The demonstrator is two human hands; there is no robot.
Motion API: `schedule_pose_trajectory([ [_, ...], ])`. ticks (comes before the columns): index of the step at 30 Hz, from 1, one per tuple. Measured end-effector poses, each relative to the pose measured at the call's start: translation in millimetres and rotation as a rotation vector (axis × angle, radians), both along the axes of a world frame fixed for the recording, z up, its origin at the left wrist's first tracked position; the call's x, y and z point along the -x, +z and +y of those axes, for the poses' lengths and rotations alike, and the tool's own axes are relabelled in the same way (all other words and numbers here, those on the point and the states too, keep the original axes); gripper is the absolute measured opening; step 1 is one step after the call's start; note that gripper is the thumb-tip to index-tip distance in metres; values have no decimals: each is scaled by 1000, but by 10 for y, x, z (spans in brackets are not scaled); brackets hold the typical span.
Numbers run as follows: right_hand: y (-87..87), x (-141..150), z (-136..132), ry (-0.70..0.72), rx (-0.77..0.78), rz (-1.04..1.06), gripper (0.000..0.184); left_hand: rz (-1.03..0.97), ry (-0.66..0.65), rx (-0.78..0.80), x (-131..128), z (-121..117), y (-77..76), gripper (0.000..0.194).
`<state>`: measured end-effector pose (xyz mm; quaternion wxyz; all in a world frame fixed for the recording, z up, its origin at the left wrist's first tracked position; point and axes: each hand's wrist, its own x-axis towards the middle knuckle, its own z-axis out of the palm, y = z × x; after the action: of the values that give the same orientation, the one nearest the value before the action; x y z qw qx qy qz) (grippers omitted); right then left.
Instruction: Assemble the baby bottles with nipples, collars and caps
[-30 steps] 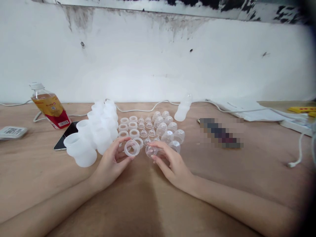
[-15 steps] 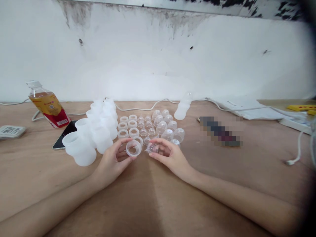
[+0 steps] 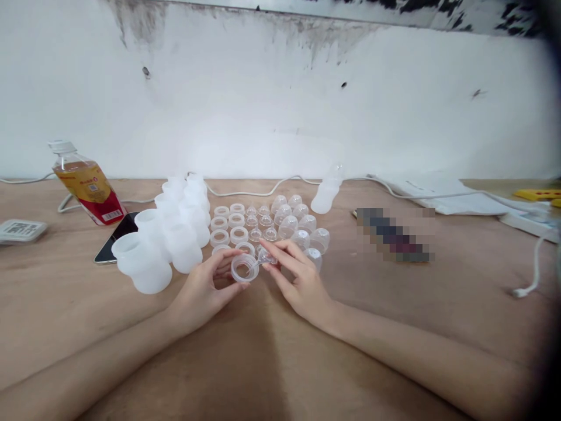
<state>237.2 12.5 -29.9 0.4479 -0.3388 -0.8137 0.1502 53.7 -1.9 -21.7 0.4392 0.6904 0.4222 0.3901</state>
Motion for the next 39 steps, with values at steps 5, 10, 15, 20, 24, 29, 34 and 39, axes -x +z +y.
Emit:
schedule_pose_trajectory([
  [5, -4, -7, -54, 124, -145, -147, 52, 14, -16, -21, 12, -6, -21, 37],
  [10, 11, -6, -80, 200, -259, -286, 51, 93, -10, -107, 31, -5, -36, 37],
  [15, 31, -9, -110, 151, -149, -168, 43, 107, -1, -138, 36, -18, -9, 37],
  [20, 66, 44, -63, 124, 344, -4, 36, 216, 16, -244, 28, -19, 11, 41],
  [24, 70, 76, -2, 162, 541, 27, 27, 295, 31, -342, -25, 3, 14, 39],
  [29, 26, 71, 46, 95, 566, 100, 15, 348, 52, -436, -89, 19, 23, 38],
  [34, 18, 70, 36, 58, 526, 57, 10, 324, 81, -366, -102, 6, 32, 21],
  [39, 70, 85, -4, 97, 481, -3, 13, 256, 128, -220, -115, 5, 22, 15],
])
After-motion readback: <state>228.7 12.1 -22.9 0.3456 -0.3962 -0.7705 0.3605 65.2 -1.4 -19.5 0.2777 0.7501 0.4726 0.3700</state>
